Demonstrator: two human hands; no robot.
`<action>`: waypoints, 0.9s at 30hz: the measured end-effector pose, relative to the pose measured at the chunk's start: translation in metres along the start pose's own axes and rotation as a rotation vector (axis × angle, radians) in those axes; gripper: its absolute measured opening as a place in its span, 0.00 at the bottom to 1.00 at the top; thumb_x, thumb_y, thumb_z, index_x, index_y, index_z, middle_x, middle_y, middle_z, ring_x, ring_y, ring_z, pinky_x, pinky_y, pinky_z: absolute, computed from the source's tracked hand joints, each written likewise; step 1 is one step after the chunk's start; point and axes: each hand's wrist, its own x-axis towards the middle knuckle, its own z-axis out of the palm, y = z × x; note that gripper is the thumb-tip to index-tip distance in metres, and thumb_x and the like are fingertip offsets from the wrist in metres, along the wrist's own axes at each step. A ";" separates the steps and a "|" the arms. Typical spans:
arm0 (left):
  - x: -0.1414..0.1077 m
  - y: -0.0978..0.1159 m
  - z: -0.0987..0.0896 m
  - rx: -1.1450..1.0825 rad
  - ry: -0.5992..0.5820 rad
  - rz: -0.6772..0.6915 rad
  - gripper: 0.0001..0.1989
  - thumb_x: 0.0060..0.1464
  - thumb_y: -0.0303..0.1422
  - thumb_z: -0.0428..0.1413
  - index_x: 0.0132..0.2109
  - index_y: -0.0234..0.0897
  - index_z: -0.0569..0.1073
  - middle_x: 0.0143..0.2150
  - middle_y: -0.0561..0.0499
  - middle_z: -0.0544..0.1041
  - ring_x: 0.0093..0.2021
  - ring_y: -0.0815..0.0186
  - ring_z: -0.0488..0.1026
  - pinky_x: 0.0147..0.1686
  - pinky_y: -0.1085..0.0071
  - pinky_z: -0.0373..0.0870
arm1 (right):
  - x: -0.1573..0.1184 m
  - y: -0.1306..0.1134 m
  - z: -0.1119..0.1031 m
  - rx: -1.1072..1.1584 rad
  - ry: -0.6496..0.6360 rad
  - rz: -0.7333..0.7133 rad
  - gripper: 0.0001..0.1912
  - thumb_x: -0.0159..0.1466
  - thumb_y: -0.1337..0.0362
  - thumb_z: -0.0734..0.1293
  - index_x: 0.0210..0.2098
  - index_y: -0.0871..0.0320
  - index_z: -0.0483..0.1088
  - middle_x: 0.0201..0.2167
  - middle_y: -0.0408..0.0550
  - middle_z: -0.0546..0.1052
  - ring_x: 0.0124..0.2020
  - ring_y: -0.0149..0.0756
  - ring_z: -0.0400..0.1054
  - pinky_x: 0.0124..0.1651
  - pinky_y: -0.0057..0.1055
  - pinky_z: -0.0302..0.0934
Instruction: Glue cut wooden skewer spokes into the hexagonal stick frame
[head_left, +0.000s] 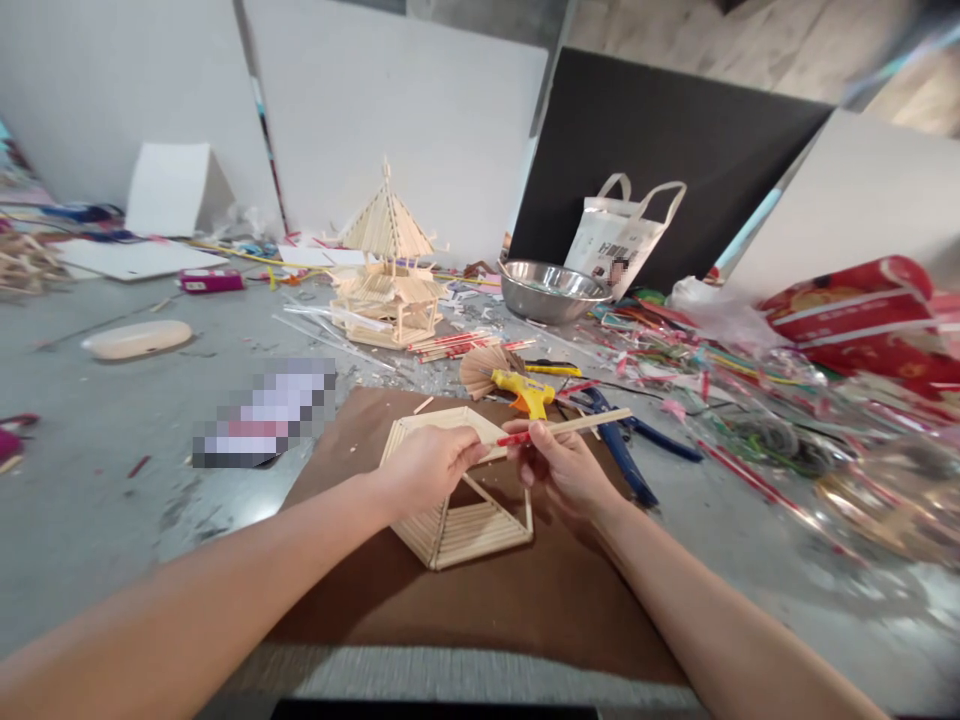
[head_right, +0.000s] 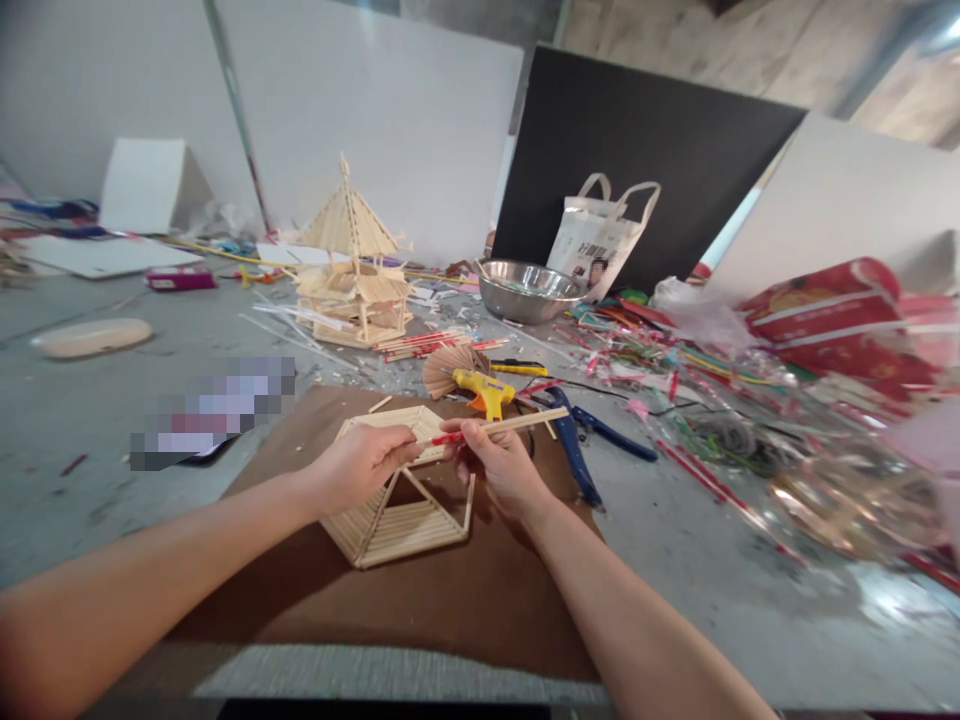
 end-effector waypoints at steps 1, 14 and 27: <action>0.000 0.000 0.001 -0.001 0.005 0.008 0.17 0.54 0.39 0.38 0.25 0.34 0.63 0.19 0.56 0.62 0.21 0.74 0.58 0.21 0.77 0.51 | 0.000 0.000 0.000 -0.014 -0.004 0.004 0.13 0.53 0.56 0.62 0.30 0.59 0.70 0.18 0.43 0.70 0.13 0.22 0.59 0.16 0.21 0.49; 0.003 -0.012 -0.010 0.058 0.080 -0.005 0.17 0.54 0.39 0.38 0.27 0.35 0.65 0.20 0.55 0.65 0.21 0.73 0.60 0.22 0.77 0.53 | 0.008 -0.024 -0.031 0.199 0.299 -0.194 0.11 0.52 0.57 0.62 0.20 0.59 0.62 0.13 0.36 0.61 0.11 0.21 0.52 0.16 0.23 0.50; 0.012 -0.060 -0.037 0.308 0.356 -0.279 0.18 0.52 0.41 0.38 0.28 0.37 0.67 0.19 0.53 0.66 0.21 0.69 0.62 0.21 0.75 0.50 | 0.018 -0.039 -0.077 0.284 0.912 -0.281 0.08 0.53 0.71 0.56 0.18 0.60 0.59 0.10 0.35 0.62 0.08 0.22 0.52 0.11 0.21 0.50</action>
